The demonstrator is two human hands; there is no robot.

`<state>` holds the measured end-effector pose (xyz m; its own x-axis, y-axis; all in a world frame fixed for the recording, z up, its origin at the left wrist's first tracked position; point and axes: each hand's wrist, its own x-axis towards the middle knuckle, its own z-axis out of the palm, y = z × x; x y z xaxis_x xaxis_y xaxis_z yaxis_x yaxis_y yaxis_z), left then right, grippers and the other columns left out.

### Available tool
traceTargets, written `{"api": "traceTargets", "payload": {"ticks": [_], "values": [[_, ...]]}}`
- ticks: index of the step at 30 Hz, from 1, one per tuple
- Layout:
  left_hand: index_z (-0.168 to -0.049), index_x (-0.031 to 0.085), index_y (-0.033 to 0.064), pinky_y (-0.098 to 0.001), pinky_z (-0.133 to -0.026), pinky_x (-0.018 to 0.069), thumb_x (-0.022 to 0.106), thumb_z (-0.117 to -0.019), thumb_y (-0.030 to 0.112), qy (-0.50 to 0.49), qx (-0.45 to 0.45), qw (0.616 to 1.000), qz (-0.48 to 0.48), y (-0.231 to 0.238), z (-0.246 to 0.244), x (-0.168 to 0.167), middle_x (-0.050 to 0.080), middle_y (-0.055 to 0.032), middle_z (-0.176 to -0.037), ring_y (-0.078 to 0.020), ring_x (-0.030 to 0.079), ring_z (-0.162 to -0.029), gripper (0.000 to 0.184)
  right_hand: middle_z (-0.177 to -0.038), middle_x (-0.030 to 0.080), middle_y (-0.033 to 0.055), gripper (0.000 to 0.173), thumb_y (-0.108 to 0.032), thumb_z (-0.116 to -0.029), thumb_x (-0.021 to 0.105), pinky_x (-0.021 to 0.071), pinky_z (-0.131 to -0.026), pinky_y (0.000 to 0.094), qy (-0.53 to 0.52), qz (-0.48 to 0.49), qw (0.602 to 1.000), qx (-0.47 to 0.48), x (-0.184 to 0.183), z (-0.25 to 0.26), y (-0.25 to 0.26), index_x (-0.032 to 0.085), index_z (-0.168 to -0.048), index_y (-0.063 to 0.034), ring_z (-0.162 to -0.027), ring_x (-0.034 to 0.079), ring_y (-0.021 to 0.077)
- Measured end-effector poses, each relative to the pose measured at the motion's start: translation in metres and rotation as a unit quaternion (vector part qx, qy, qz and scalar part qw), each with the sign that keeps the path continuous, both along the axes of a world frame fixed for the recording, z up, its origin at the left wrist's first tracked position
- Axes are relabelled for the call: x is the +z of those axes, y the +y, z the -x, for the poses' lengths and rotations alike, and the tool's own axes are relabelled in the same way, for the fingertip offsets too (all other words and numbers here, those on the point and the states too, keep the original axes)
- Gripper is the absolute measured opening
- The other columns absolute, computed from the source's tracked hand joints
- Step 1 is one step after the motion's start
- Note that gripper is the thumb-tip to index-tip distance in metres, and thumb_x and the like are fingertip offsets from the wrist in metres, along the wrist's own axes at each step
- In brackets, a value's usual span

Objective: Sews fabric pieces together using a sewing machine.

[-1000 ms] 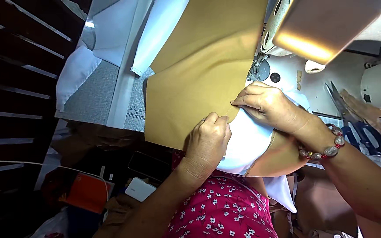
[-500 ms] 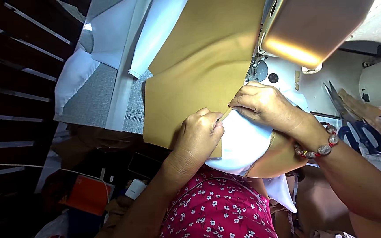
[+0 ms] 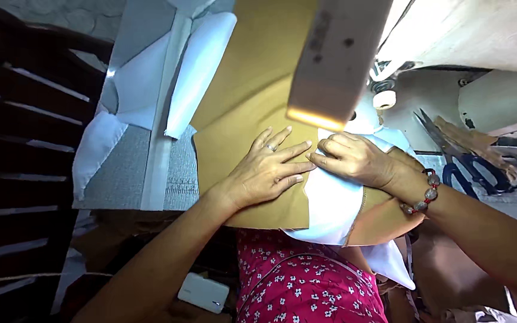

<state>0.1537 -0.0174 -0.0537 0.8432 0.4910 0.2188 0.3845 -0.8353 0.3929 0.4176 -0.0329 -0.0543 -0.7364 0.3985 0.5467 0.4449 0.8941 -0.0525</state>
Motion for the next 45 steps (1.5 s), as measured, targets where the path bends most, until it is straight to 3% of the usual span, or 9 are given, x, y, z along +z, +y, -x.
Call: {"api": "traceTargets", "payload": {"ticks": [5,8,10,13,17,26,35,40,45], "values": [[-0.134,0.070,0.0283,-0.0800,-0.112,0.0145,0.045,-0.1057,0.034,-0.004,0.086,0.996,0.003,-0.025,-0.022,-0.002,0.053,-0.0100,-0.153,-0.0473,0.038,-0.146,0.038,-0.101,0.068,0.0224,0.024,0.010,-0.0894,0.060,0.0559,-0.081,0.0503,-0.036,0.178,0.956,-0.230,0.037,-0.006,-0.016,0.072,-0.108,0.0035,-0.095,0.068,0.0400],[-0.134,0.070,0.0288,-0.0844,-0.108,0.0121,0.045,-0.1052,0.036,-0.012,0.107,0.994,0.012,-0.028,-0.028,-0.002,0.052,-0.0132,-0.154,-0.0526,0.036,-0.146,0.039,-0.107,0.071,0.0184,0.026,0.007,-0.0907,0.056,0.0576,-0.080,0.0435,0.050,0.220,0.925,-0.305,0.052,0.021,-0.040,0.073,-0.110,0.0027,-0.095,0.071,0.0315],[-0.135,0.070,0.0289,-0.0863,-0.107,0.0097,0.045,-0.1050,0.038,-0.005,0.109,0.994,0.024,-0.026,-0.029,0.001,0.050,-0.0154,-0.155,-0.0556,0.032,-0.146,0.040,-0.115,0.071,0.0200,0.024,0.002,-0.0947,0.056,0.0579,-0.089,0.0438,0.079,0.226,0.915,-0.324,0.036,0.035,-0.045,0.072,-0.113,0.0032,-0.104,0.071,0.0333],[-0.135,0.070,0.0300,-0.0854,-0.108,0.0102,0.044,-0.1053,0.040,-0.001,0.109,0.994,0.020,-0.022,-0.029,0.001,0.049,-0.0158,-0.156,-0.0556,0.031,-0.147,0.040,-0.142,0.059,0.0247,0.038,-0.012,-0.1027,0.048,0.0376,-0.115,0.0579,0.040,0.222,0.911,-0.346,0.007,0.031,-0.040,0.064,-0.135,-0.0013,-0.137,0.051,0.0447],[-0.136,0.068,0.0314,-0.0854,-0.108,0.0097,0.043,-0.1057,0.042,0.012,0.119,0.993,0.018,-0.012,-0.031,0.001,0.050,-0.0146,-0.155,-0.0540,0.032,-0.147,0.041,-0.146,0.055,0.0247,0.043,-0.018,-0.1015,0.045,0.0336,-0.114,0.0646,0.017,0.190,0.908,-0.374,0.000,0.023,-0.026,0.063,-0.139,-0.0080,-0.138,0.049,0.0464],[-0.139,0.067,0.0289,-0.0822,-0.112,0.0051,0.041,-0.1062,0.043,0.045,0.141,0.989,0.025,0.016,-0.042,0.001,0.045,-0.0116,-0.159,-0.0494,0.027,-0.151,0.044,-0.151,0.049,0.0260,0.048,-0.018,-0.1035,0.043,0.0292,-0.116,0.0647,0.002,0.223,0.890,-0.398,0.012,0.016,-0.007,0.051,-0.149,-0.0045,-0.145,0.041,0.0443],[-0.142,0.063,0.0314,-0.0787,-0.115,-0.0001,0.042,-0.1064,0.043,0.058,0.153,0.986,0.036,0.027,-0.046,-0.001,0.041,-0.0086,-0.163,-0.0462,0.021,-0.154,0.043,-0.151,0.050,0.0240,0.045,-0.018,-0.1051,0.042,0.0286,-0.118,0.0632,0.023,0.230,0.894,-0.385,0.014,0.012,0.002,0.054,-0.146,-0.0039,-0.144,0.043,0.0429],[-0.143,0.063,0.0315,-0.0805,-0.114,0.0017,0.041,-0.1074,0.042,0.064,0.152,0.986,0.028,0.027,-0.047,-0.001,0.043,-0.0082,-0.161,-0.0474,0.026,-0.152,0.043,-0.150,0.054,0.0188,0.048,-0.027,-0.1058,0.036,0.0248,-0.121,0.0608,0.003,0.234,0.883,-0.407,-0.005,0.008,0.023,0.058,-0.145,-0.0114,-0.146,0.043,0.0391],[-0.145,0.060,0.0335,-0.0799,-0.114,-0.0008,0.039,-0.1080,0.042,0.066,0.153,0.986,0.027,0.037,-0.049,-0.003,0.041,-0.0097,-0.163,-0.0488,0.024,-0.152,0.044,-0.147,0.053,0.0249,0.046,-0.024,-0.1086,0.037,0.0243,-0.122,0.0603,0.021,0.258,0.882,-0.393,0.010,0.007,0.014,0.055,-0.143,0.0001,-0.144,0.043,0.0429]]}}
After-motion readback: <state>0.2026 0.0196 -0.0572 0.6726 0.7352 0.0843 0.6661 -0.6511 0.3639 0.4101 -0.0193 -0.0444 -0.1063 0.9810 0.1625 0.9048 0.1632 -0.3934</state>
